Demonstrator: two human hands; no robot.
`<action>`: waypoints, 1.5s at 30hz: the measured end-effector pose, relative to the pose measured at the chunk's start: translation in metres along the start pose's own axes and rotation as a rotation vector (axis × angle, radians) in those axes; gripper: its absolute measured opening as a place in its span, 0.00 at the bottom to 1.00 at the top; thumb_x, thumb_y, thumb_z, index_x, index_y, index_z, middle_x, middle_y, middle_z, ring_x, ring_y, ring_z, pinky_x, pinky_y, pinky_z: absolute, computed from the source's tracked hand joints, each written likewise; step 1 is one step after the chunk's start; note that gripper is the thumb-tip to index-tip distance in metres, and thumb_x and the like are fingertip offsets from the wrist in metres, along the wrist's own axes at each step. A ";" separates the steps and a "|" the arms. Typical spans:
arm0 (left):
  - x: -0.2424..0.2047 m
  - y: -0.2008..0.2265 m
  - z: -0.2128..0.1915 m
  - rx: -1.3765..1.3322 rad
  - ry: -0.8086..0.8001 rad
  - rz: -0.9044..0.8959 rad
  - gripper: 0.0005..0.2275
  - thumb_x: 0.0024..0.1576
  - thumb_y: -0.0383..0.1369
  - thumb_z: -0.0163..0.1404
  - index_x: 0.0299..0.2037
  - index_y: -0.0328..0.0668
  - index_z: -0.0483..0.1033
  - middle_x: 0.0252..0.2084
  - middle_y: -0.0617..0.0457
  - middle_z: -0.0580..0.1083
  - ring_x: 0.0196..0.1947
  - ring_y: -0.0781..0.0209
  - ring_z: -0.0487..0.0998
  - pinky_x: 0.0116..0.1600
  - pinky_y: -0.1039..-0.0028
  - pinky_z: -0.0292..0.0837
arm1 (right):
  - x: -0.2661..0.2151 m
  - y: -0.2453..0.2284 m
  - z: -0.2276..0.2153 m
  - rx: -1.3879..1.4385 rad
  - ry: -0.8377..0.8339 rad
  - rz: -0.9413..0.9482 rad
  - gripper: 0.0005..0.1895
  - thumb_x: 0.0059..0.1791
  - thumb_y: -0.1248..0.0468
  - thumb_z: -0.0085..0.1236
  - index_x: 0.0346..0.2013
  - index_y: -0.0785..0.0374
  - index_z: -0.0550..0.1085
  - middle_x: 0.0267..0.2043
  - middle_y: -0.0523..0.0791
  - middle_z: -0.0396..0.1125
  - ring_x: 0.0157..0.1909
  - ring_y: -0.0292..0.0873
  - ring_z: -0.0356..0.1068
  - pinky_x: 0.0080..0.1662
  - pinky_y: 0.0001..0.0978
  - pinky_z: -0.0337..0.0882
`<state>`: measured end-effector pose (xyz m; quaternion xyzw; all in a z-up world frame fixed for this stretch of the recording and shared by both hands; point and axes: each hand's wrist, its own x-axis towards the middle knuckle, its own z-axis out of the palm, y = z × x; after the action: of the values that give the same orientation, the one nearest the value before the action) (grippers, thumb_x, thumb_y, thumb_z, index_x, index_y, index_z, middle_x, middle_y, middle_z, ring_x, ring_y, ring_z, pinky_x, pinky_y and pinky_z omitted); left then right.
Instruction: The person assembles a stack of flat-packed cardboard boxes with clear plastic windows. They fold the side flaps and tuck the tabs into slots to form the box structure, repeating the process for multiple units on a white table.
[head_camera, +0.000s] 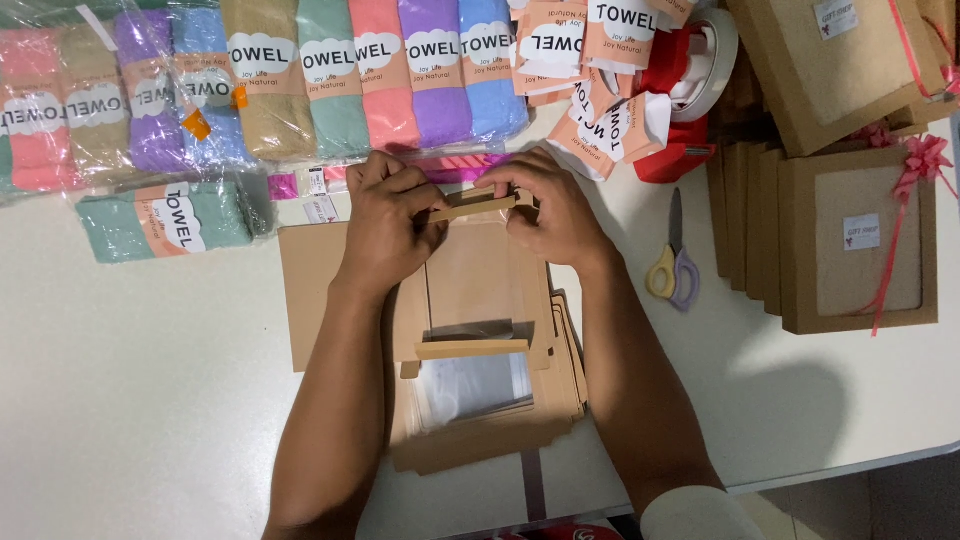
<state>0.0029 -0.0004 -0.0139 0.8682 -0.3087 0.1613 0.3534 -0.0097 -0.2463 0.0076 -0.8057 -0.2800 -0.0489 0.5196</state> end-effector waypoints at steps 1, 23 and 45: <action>0.000 0.000 0.000 -0.001 0.000 -0.001 0.10 0.39 0.28 0.65 0.28 0.53 0.79 0.28 0.60 0.71 0.39 0.54 0.67 0.49 0.63 0.54 | 0.000 -0.001 0.000 0.000 0.000 0.001 0.28 0.34 0.77 0.53 0.49 0.63 0.78 0.35 0.48 0.68 0.43 0.56 0.67 0.52 0.49 0.65; 0.002 0.011 0.003 0.108 -0.063 0.055 0.08 0.47 0.32 0.61 0.36 0.51 0.79 0.31 0.58 0.73 0.40 0.55 0.69 0.51 0.62 0.54 | -0.001 -0.005 0.003 -0.053 0.019 0.005 0.30 0.34 0.78 0.52 0.50 0.61 0.77 0.32 0.49 0.68 0.42 0.56 0.66 0.52 0.50 0.67; -0.008 0.019 0.007 0.226 0.062 0.061 0.08 0.44 0.32 0.63 0.32 0.52 0.78 0.28 0.59 0.71 0.34 0.56 0.76 0.48 0.64 0.60 | -0.011 0.011 0.009 -0.295 0.354 -0.137 0.22 0.34 0.74 0.53 0.39 0.55 0.81 0.29 0.40 0.69 0.32 0.44 0.68 0.43 0.36 0.68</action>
<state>-0.0149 -0.0127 -0.0126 0.8874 -0.3037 0.2325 0.2574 -0.0151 -0.2458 -0.0092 -0.8310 -0.2285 -0.2647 0.4325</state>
